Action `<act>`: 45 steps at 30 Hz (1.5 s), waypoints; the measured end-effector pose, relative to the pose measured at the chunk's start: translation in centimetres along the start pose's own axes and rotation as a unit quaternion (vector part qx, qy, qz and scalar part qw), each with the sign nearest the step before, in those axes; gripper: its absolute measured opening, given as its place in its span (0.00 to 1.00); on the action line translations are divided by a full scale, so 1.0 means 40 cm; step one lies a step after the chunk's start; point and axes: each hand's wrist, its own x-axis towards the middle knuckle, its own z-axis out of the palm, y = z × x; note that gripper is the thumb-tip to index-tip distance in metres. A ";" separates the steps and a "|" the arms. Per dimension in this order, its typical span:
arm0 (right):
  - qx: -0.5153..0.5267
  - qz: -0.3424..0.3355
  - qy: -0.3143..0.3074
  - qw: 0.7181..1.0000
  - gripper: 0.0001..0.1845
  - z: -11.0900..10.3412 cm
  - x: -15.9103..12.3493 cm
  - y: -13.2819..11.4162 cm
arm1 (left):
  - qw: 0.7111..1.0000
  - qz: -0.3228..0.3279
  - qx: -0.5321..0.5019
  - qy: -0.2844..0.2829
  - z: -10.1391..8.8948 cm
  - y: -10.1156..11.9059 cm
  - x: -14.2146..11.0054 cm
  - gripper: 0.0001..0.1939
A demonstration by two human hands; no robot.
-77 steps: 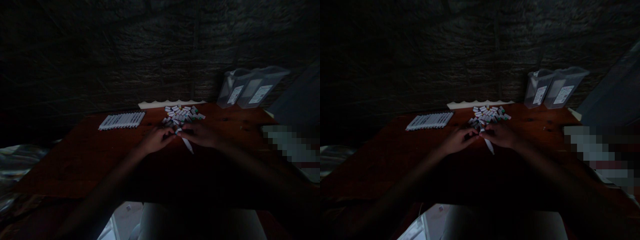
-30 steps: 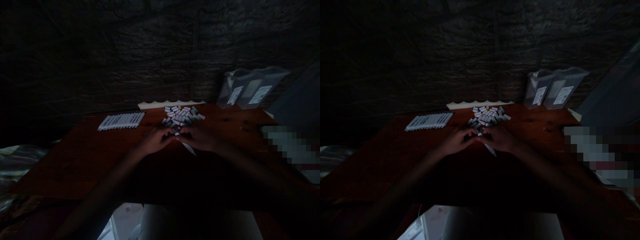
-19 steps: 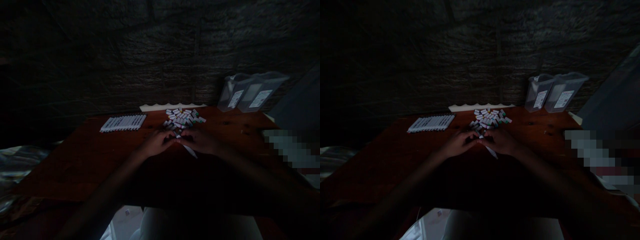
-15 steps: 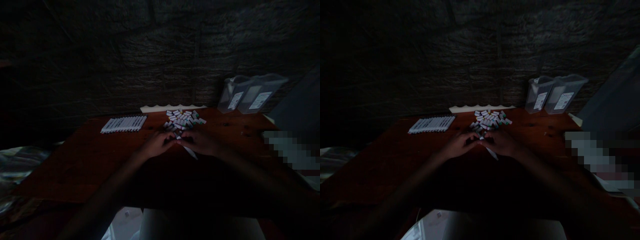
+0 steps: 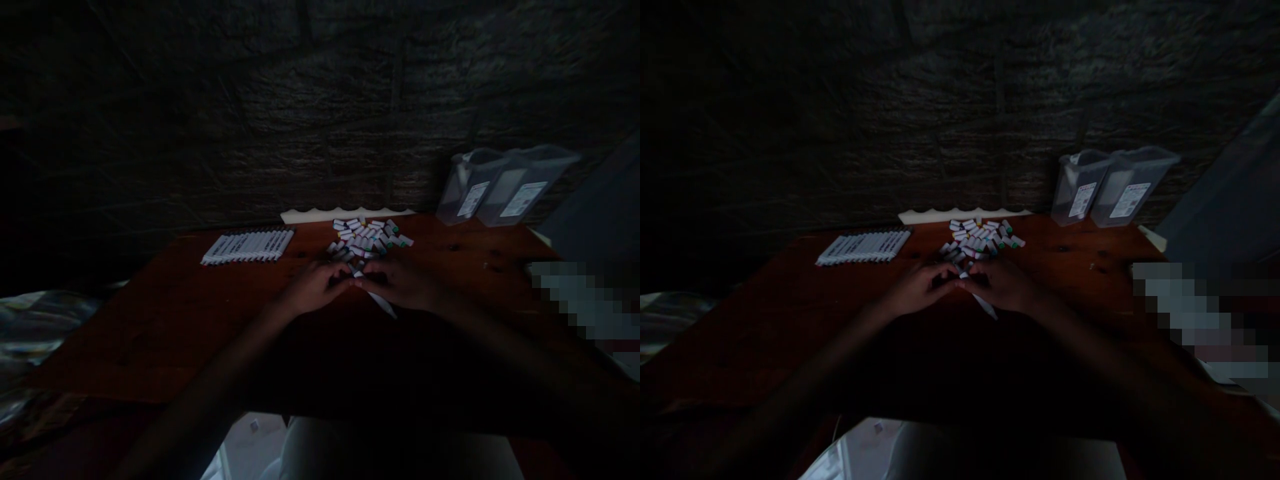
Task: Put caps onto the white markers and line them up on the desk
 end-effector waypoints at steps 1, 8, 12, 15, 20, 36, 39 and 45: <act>0.003 0.002 -0.004 1.000 0.17 -0.001 0.000 -0.001 | 1.000 -0.002 0.000 -0.001 0.000 0.000 0.000 0.11; -0.005 0.009 -0.004 1.000 0.17 -0.004 -0.003 -0.006 | 1.000 -0.002 -0.005 -0.001 -0.001 0.002 0.000 0.11; 0.003 0.006 -0.009 1.000 0.17 -0.003 -0.002 -0.005 | 1.000 -0.015 -0.006 -0.006 -0.001 0.003 0.000 0.11; 0.000 0.001 -0.010 1.000 0.18 -0.004 -0.002 -0.004 | 1.000 -0.013 -0.005 -0.006 -0.001 0.002 -0.001 0.12; -0.003 -0.003 -0.005 1.000 0.17 -0.004 -0.001 -0.005 | 1.000 0.003 -0.004 0.001 -0.001 0.000 -0.001 0.12; 0.015 0.014 -0.018 1.000 0.19 -0.005 -0.001 -0.002 | 1.000 -0.005 -0.004 0.000 -0.002 0.003 -0.002 0.11; 0.015 0.012 -0.015 1.000 0.18 -0.006 -0.001 -0.002 | 1.000 0.000 -0.010 -0.003 0.000 0.000 -0.002 0.12; 0.023 0.004 -0.010 1.000 0.17 -0.001 -0.001 0.007 | 1.000 -0.004 0.001 0.000 -0.001 0.002 0.000 0.12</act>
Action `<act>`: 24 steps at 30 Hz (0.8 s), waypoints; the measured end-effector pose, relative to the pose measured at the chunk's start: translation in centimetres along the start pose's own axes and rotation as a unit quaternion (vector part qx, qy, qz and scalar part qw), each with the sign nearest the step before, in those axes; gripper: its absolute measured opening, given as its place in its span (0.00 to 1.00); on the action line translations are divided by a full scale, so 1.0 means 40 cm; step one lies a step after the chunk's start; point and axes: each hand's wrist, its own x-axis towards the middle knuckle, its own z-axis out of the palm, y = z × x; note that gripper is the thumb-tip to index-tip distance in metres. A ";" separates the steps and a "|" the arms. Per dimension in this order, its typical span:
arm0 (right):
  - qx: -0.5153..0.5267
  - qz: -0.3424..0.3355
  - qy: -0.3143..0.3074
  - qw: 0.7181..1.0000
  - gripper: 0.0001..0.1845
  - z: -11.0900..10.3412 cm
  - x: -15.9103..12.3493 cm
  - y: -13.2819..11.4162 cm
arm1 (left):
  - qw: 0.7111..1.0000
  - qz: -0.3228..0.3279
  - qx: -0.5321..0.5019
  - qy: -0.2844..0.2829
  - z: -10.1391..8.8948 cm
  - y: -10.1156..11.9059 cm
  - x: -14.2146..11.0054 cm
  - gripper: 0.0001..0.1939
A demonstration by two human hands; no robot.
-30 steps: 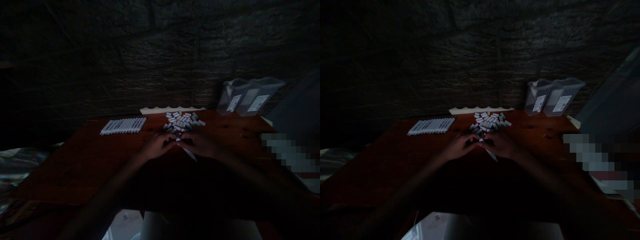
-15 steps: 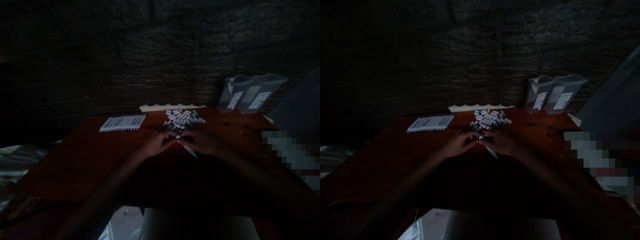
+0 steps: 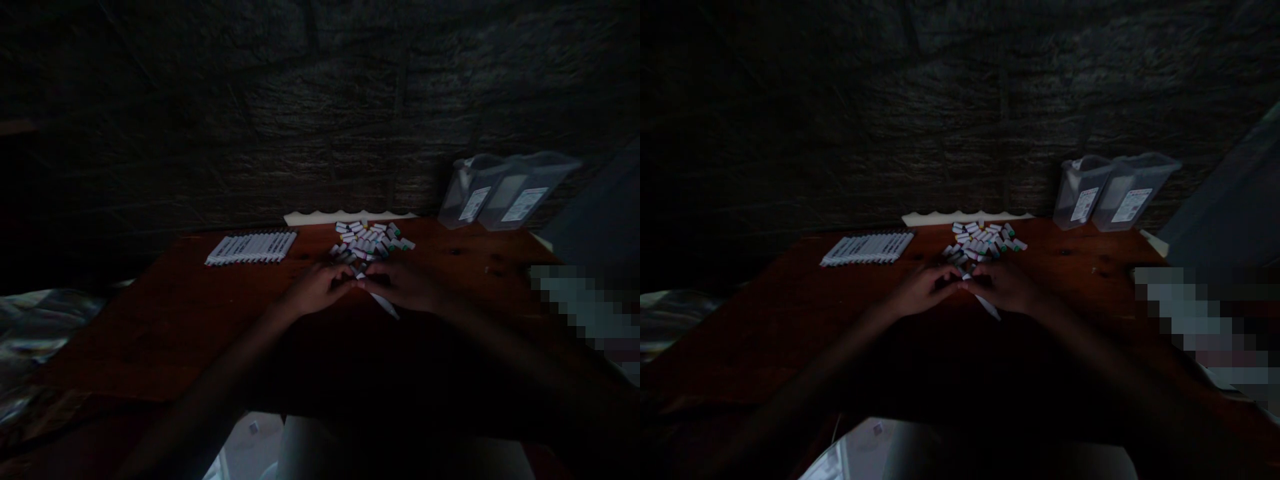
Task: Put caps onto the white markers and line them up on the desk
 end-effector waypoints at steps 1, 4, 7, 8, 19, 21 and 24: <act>0.000 0.000 0.001 1.000 0.17 0.000 0.000 0.000 | 1.000 0.000 0.002 0.003 0.000 0.000 0.000 0.12; 0.000 -0.001 0.002 1.000 0.17 -0.003 -0.001 -0.005 | 1.000 0.001 -0.001 0.000 0.000 0.000 0.000 0.12; 0.001 -0.001 0.002 1.000 0.19 -0.006 -0.003 -0.010 | 1.000 0.007 -0.015 -0.003 0.001 -0.001 -0.001 0.12; 0.001 0.000 0.000 1.000 0.19 -0.006 -0.003 -0.010 | 1.000 0.008 -0.016 -0.002 0.001 -0.002 -0.001 0.12; -0.001 -0.003 -0.003 1.000 0.17 -0.002 -0.001 0.002 | 1.000 -0.007 -0.017 -0.009 0.000 0.000 -0.001 0.12; -0.002 0.002 -0.001 1.000 0.17 -0.001 -0.001 0.000 | 1.000 -0.009 -0.014 -0.012 -0.001 0.000 -0.001 0.12; -0.001 0.008 0.001 1.000 0.18 0.000 -0.001 -0.001 | 1.000 -0.005 -0.008 -0.013 -0.002 0.001 0.000 0.13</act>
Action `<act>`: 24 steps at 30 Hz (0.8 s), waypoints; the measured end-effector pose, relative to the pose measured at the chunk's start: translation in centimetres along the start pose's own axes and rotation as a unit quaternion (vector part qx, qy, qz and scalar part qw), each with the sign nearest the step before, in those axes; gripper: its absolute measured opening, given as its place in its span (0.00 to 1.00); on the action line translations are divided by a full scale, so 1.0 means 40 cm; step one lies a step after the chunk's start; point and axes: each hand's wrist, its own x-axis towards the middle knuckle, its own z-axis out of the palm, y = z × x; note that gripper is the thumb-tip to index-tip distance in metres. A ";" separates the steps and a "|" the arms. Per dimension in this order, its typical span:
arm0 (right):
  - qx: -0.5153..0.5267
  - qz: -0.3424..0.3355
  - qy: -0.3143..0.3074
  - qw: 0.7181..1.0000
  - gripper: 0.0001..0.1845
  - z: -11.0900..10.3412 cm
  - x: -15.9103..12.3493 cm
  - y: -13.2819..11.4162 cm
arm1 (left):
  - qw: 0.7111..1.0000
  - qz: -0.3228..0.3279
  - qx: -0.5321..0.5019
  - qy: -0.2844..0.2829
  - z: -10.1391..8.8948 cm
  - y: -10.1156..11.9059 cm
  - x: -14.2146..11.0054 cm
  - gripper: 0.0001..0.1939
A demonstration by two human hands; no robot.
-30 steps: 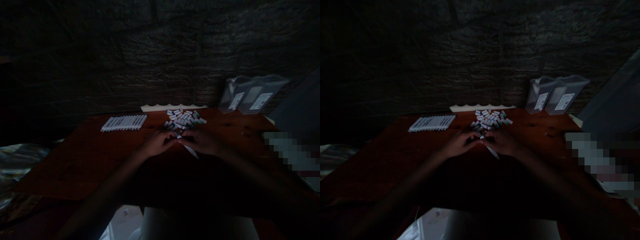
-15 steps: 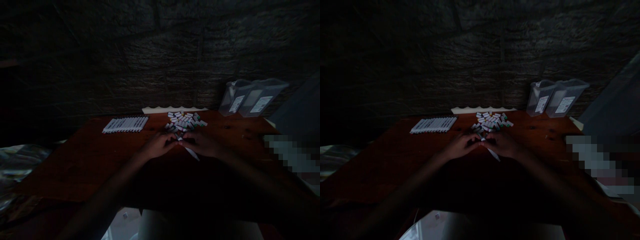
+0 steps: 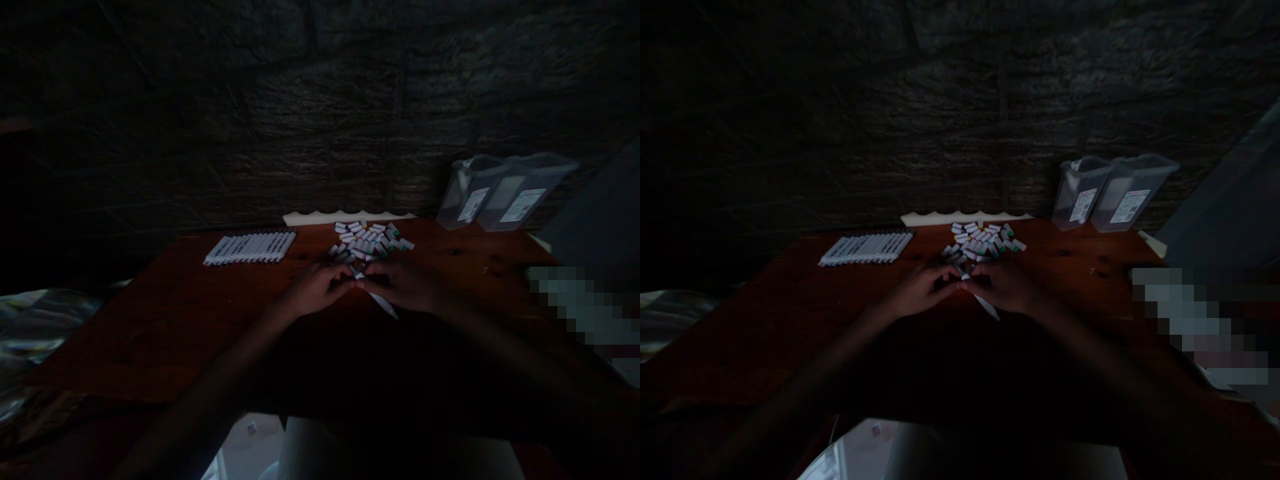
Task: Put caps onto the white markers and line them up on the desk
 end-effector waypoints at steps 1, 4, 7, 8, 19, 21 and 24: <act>0.000 -0.002 0.001 1.000 0.18 0.000 0.000 0.000 | 1.000 0.001 0.001 0.002 0.000 0.000 0.000 0.13; -0.004 -0.002 0.000 1.000 0.18 -0.001 0.000 -0.001 | 1.000 0.001 0.000 0.002 -0.002 0.001 0.000 0.12; -0.006 0.001 -0.002 1.000 0.18 -0.003 0.000 -0.002 | 1.000 0.005 -0.004 0.001 -0.002 0.002 0.000 0.11; -0.007 -0.001 -0.003 1.000 0.18 -0.004 0.000 -0.002 | 1.000 0.006 -0.004 0.002 -0.001 0.001 0.000 0.11; -0.003 -0.009 0.002 1.000 0.17 -0.002 0.001 -0.001 | 1.000 0.002 -0.010 0.007 0.003 -0.002 -0.001 0.13; -0.002 -0.007 0.001 1.000 0.17 -0.002 0.000 -0.003 | 1.000 0.003 -0.010 0.010 0.002 -0.001 0.000 0.12; -0.004 0.004 0.000 1.000 0.17 -0.002 -0.001 -0.006 | 1.000 0.007 -0.006 0.009 0.001 -0.001 0.001 0.12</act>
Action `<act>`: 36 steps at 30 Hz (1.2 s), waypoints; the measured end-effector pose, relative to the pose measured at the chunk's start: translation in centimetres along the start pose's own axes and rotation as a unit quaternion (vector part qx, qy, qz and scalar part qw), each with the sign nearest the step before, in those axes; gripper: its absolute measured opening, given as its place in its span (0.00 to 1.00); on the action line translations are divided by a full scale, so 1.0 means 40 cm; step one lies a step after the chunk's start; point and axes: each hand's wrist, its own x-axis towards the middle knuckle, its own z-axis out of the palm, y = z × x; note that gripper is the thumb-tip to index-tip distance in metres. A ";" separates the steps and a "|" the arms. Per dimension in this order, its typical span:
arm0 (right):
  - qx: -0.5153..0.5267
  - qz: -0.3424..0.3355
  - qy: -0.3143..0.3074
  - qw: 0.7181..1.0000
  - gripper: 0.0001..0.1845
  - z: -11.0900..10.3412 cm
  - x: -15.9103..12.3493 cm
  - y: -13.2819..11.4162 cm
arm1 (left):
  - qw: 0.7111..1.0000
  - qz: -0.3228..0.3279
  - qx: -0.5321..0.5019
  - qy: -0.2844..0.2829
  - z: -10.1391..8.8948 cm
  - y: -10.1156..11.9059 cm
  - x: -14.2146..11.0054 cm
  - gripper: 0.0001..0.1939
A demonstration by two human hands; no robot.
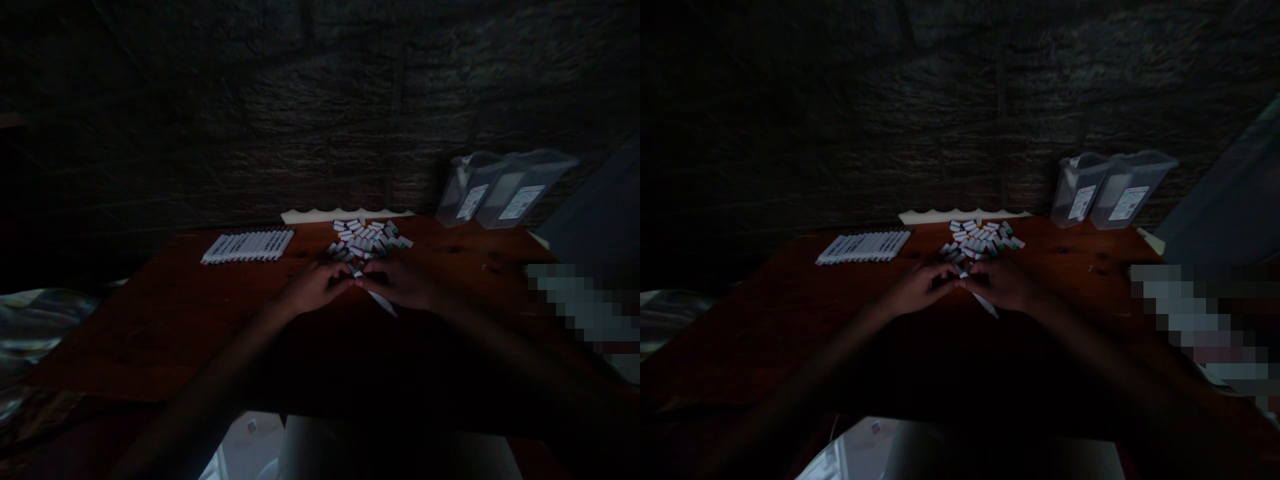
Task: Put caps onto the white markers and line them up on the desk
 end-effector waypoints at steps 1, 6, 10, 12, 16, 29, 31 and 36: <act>0.000 0.001 0.000 1.000 0.17 0.000 0.000 0.000 | 1.000 0.001 0.000 -0.001 0.000 0.000 0.000 0.12; 0.005 -0.004 0.003 1.000 0.17 0.001 0.001 0.003 | 1.000 0.006 0.005 0.000 0.000 -0.002 0.000 0.12; 0.010 -0.003 -0.001 1.000 0.17 -0.001 0.002 0.000 | 1.000 0.004 0.004 0.001 0.002 -0.004 -0.001 0.11; 0.010 -0.006 -0.003 1.000 0.17 -0.002 0.001 -0.002 | 1.000 0.005 0.000 0.002 0.001 -0.003 0.000 0.11; 0.011 -0.005 -0.001 1.000 0.18 -0.001 0.001 0.000 | 1.000 0.010 0.002 0.002 0.000 -0.001 0.001 0.11; 0.003 -0.003 0.000 1.000 0.17 -0.002 0.000 -0.002 | 1.000 0.008 0.008 0.006 0.000 -0.002 0.001 0.12; -0.007 -0.003 0.000 1.000 0.17 -0.003 0.001 -0.003 | 1.000 0.011 0.007 0.004 0.000 -0.001 0.001 0.12; -0.023 -0.020 0.001 1.000 0.17 -0.004 0.000 -0.001 | 1.000 0.005 0.009 -0.003 -0.001 0.002 0.005 0.11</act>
